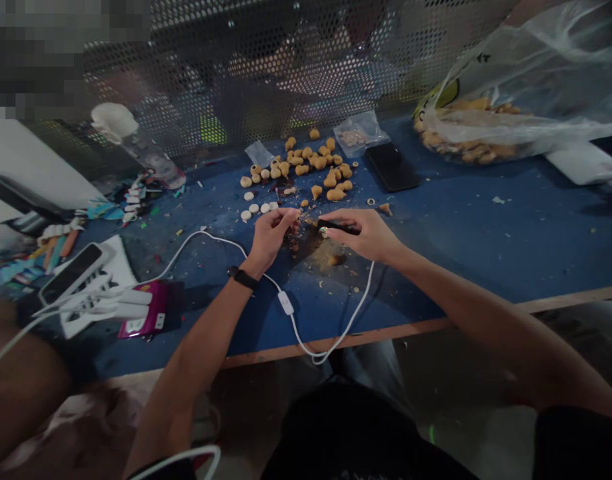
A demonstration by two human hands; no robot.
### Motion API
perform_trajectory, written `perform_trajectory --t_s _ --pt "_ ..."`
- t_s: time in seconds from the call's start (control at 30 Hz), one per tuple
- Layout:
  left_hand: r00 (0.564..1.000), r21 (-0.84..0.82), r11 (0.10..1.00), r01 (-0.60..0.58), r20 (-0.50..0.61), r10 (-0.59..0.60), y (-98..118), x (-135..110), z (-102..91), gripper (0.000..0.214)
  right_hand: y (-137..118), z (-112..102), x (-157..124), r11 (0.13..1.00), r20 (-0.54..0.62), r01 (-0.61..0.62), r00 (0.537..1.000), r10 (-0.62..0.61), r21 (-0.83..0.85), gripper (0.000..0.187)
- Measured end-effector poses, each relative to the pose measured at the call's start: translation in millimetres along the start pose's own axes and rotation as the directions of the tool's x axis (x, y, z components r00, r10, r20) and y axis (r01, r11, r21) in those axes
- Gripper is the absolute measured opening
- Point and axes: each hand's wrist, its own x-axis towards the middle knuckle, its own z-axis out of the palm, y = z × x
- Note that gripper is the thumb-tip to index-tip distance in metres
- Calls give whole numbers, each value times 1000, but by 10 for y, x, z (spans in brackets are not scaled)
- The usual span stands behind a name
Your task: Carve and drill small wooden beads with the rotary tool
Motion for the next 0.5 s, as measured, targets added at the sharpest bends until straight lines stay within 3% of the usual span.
perform_trajectory --t_s 0.5 --pt "1000 -23 1000 -14 12 14 -16 11 -6 39 -10 -12 4 1000 14 -17 1000 17 -3 31"
